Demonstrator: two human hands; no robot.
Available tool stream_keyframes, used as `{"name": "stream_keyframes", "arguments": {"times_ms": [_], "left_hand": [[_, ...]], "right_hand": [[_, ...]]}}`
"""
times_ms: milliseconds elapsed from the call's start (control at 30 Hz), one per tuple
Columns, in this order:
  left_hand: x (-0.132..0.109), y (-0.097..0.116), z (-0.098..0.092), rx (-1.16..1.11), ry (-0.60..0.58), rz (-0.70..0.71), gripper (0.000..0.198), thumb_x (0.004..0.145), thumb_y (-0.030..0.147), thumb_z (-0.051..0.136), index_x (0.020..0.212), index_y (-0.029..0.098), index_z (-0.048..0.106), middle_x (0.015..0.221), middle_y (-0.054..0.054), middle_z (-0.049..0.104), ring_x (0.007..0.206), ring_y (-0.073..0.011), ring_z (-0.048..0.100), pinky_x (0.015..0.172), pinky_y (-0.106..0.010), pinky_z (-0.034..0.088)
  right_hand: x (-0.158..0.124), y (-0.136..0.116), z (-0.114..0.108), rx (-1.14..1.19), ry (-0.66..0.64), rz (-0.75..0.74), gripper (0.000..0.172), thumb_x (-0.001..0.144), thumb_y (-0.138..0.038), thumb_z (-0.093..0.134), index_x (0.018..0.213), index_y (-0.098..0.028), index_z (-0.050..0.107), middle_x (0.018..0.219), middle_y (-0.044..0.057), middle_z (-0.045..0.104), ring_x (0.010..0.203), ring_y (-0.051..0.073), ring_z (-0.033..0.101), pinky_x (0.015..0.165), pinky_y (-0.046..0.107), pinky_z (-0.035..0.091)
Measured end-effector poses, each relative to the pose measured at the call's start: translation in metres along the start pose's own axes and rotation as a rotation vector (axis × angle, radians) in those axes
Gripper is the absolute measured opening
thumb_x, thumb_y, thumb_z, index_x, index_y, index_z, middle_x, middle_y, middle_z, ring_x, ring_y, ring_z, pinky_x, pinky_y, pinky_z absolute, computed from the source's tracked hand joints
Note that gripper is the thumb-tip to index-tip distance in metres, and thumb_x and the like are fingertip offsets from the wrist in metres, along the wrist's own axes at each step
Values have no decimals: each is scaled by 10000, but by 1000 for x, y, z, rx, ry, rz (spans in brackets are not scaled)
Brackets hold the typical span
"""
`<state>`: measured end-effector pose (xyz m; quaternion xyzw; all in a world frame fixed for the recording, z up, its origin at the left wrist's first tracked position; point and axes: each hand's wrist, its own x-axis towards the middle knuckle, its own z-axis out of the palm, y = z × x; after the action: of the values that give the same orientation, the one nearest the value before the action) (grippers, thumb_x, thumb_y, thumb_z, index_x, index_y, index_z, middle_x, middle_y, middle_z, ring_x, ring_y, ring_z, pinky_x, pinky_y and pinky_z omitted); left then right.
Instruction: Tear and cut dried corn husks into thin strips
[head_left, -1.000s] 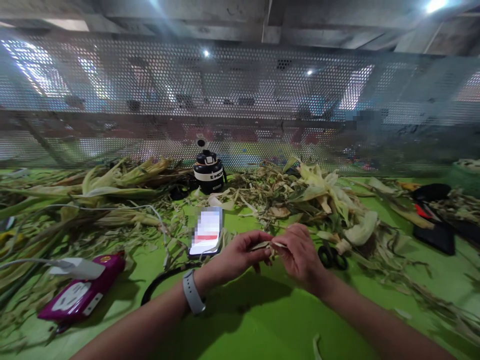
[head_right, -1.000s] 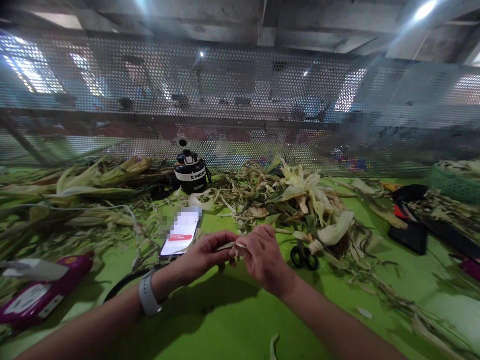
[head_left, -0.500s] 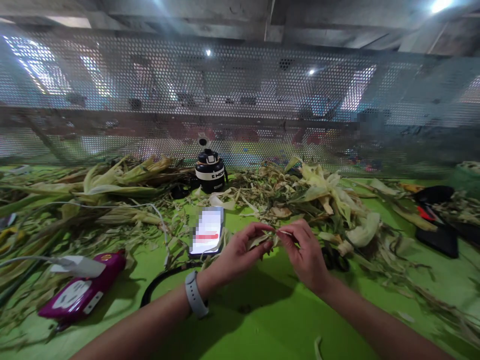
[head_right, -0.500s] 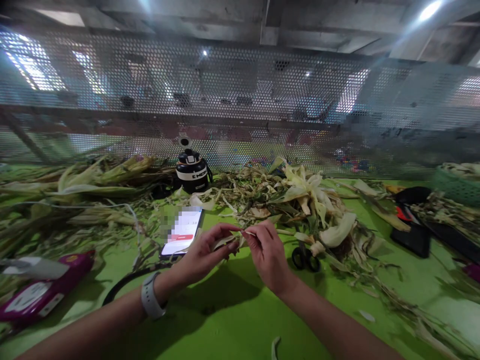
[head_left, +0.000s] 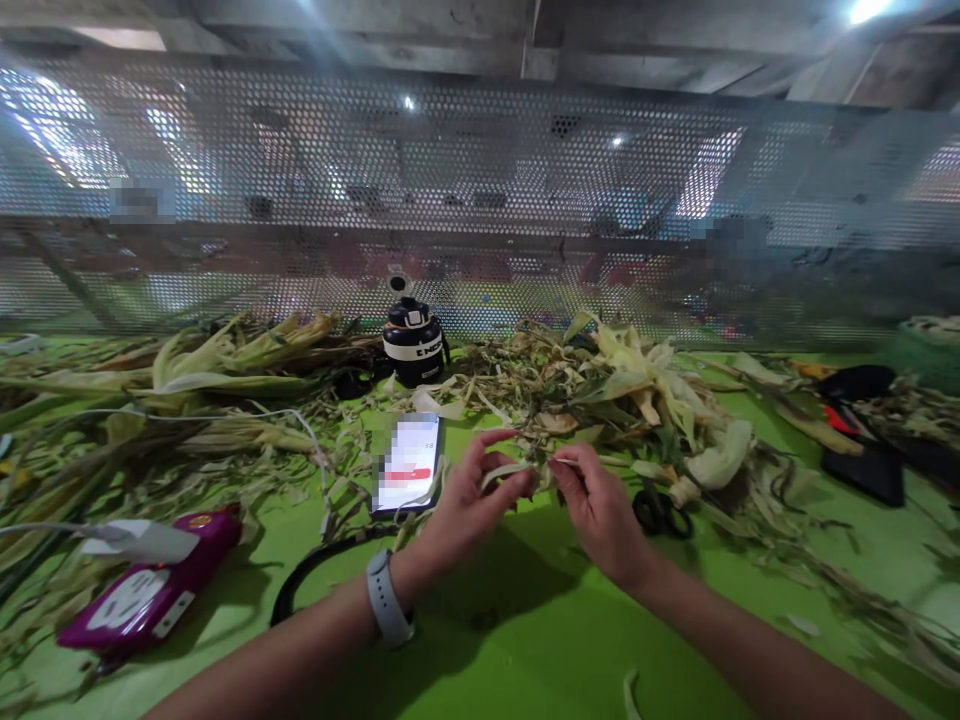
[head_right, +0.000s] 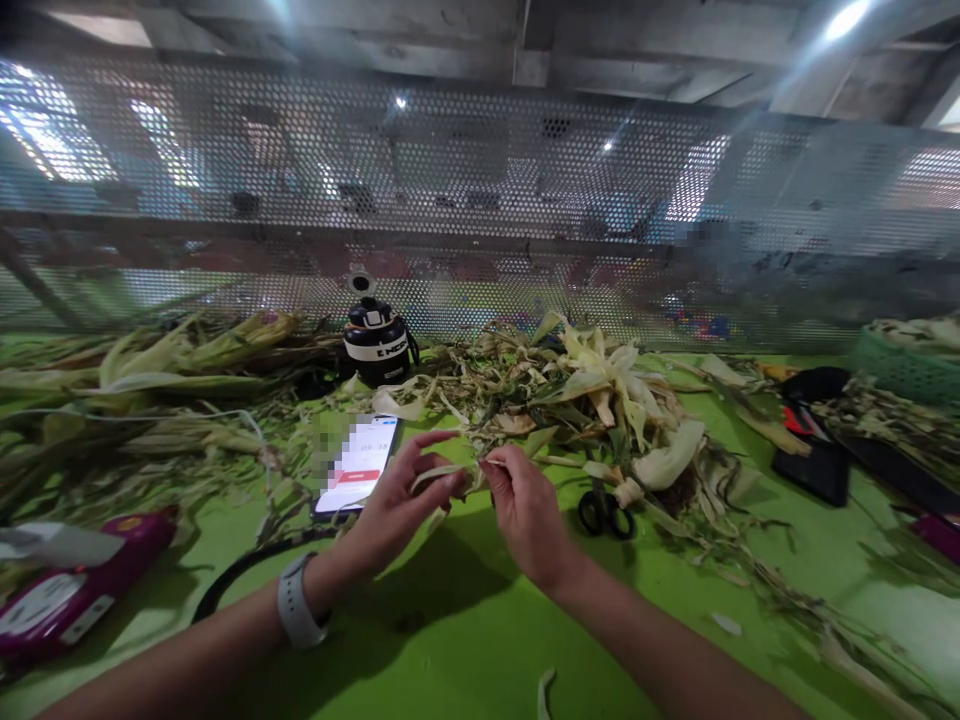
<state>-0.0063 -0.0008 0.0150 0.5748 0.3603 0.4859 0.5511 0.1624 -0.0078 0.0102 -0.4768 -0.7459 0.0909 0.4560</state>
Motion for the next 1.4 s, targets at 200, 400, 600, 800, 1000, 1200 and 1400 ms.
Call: {"name": "stream_keyframes", "arguments": {"times_ms": [200,400,600,800,1000,1200,1400], "left_hand": [[1,-2,3,-412,220,-431,502,755,688,475,926,216,452,668,0,668,554,-155,632,531,-249,414],[-8,-1,14,-225,59,-351,488,705,645,602,839,177,565,791,-57,702,694,-188,658,609,-274,455],[-10,-1,17,-128,55,-264,513,721,502,687,1135,209,608,883,-31,676,764,-156,610,642,-248,455],[-7,-4,16,-152,-64,-193,348,736,472,681,928,181,678,813,-34,675,760,-159,608,659,-251,473],[-7,-7,16,-108,-87,-126,309,744,410,692,932,167,659,887,-46,676,800,-163,615,678,-259,495],[-1,-8,7,-96,-35,-175,321,746,438,677,919,174,623,757,-6,617,691,-133,586,561,-220,461],[7,-8,-6,-183,-29,-146,236,780,352,661,944,192,605,740,18,581,690,-104,537,589,-202,417]], "right_hand": [[0,0,0,52,82,61,193,951,-367,420,864,-218,505,604,-32,526,499,127,500,493,227,419],[0,5,-1,-18,110,36,182,949,-351,421,867,-213,507,612,-20,552,507,140,530,502,238,431],[-7,0,5,-33,22,-48,194,963,-325,397,879,-208,526,693,19,642,561,148,600,534,238,453],[-8,-1,5,107,-68,101,150,938,-331,444,872,-218,518,672,5,653,543,145,615,514,228,465],[-8,-1,8,226,-87,219,158,917,-364,484,868,-215,501,673,-7,634,583,145,614,539,223,459],[4,4,-2,321,-115,283,263,917,-454,449,872,-205,523,589,-47,503,481,109,434,448,215,320],[22,13,-21,286,-471,314,342,842,-496,551,756,-169,603,569,-45,448,509,104,387,466,220,280]]}}
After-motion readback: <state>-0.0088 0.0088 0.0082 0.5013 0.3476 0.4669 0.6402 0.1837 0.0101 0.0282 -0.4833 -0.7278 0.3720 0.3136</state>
